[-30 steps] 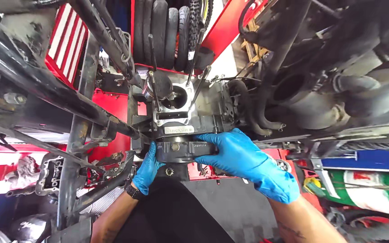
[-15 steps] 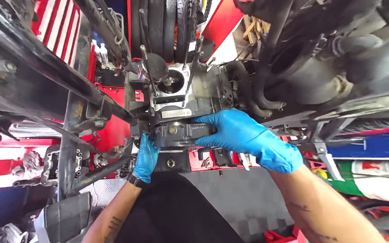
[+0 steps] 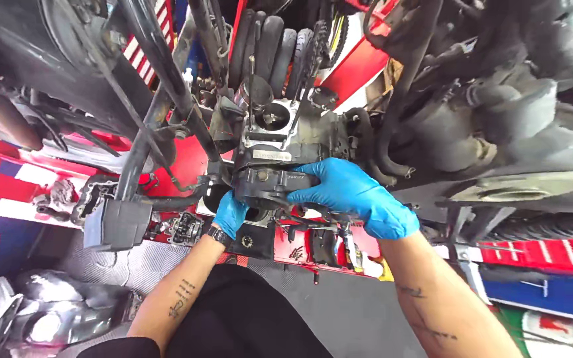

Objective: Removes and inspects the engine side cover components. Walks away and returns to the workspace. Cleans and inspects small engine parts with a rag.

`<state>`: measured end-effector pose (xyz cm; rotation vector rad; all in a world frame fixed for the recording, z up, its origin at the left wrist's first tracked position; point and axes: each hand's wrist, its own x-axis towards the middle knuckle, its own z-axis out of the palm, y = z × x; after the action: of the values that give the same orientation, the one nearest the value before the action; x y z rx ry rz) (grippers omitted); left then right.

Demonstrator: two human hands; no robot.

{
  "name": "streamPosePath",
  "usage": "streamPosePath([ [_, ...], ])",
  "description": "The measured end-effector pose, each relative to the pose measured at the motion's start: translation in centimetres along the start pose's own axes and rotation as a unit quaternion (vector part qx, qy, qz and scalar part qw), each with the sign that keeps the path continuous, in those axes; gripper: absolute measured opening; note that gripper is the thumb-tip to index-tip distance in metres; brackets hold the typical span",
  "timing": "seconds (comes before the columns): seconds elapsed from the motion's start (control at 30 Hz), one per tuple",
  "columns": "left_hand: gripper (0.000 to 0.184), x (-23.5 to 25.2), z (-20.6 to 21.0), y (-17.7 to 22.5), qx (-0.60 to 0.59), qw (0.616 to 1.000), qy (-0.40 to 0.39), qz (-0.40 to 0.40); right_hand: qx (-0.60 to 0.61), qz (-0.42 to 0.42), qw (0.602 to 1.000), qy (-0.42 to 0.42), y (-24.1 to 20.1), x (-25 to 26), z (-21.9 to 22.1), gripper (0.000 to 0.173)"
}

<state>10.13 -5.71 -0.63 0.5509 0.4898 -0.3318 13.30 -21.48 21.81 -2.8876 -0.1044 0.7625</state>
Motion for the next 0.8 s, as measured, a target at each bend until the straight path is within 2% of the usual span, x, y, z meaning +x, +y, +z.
streamPosePath([
  [0.17,0.033,0.5,-0.8,-1.0,0.0,0.998,-0.043,0.047,0.026,-0.009,0.999,0.029,0.2,-0.3,0.5,0.041],
  [0.27,0.031,0.4,-0.4,-1.3,-0.023,0.997,-0.041,0.054,0.037,-0.013,0.998,0.041,0.3,-0.3,0.8,0.036],
  [0.37,0.027,0.2,-0.6,-1.6,0.001,0.996,-0.053,0.069,0.037,-0.007,0.999,0.038,0.1,-0.2,0.7,0.035],
  [0.43,0.026,-0.1,-0.9,-1.8,0.046,0.994,-0.052,0.087,0.034,-0.001,0.999,0.038,-0.1,-0.3,0.6,0.038],
  [0.57,0.027,-0.8,-1.0,-2.3,-0.052,0.995,-0.061,0.066,0.033,0.001,0.999,0.035,0.0,-0.1,0.8,0.046],
  [0.8,0.027,-1.7,-0.6,-2.8,-0.093,0.994,-0.038,0.051,0.002,-0.02,1.0,-0.003,0.3,-0.3,0.5,0.062],
])
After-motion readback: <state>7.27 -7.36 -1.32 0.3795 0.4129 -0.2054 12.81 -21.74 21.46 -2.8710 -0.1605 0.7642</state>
